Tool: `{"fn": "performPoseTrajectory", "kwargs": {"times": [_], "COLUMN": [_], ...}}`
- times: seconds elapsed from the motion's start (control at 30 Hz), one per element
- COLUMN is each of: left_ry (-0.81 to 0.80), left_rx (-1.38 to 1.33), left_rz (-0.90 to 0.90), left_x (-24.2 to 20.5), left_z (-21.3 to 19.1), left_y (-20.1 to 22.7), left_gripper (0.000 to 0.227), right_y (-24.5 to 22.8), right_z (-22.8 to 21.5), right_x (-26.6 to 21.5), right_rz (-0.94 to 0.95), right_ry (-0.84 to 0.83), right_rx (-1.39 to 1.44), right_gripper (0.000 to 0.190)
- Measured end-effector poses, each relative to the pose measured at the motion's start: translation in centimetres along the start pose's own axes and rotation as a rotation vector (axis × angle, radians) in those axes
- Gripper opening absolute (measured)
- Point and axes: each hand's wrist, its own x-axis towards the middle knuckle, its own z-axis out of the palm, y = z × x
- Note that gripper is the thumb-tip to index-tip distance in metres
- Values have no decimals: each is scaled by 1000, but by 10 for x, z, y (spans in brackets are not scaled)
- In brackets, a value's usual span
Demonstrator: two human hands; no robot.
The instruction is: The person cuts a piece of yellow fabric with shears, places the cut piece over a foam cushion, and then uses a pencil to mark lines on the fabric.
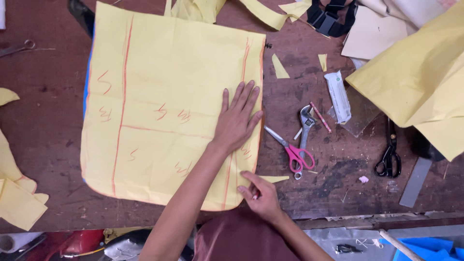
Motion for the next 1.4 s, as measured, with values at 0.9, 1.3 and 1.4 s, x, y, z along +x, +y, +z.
{"fn": "performPoseTrajectory", "kwargs": {"times": [0.9, 1.3, 1.4], "left_ry": [211, 194, 170], "left_rx": [-340, -376, -362], "left_rz": [17, 23, 26], "left_x": [50, 33, 35], "left_z": [5, -13, -18], "left_y": [-26, -21, -20], "left_gripper": [35, 57, 58], "right_y": [23, 1, -13], "right_z": [-5, -37, -67], "right_x": [-13, 3, 33], "right_rz": [-17, 55, 61], "right_ry": [-154, -224, -65], "right_rx": [94, 145, 70], "right_gripper": [43, 48, 34]}}
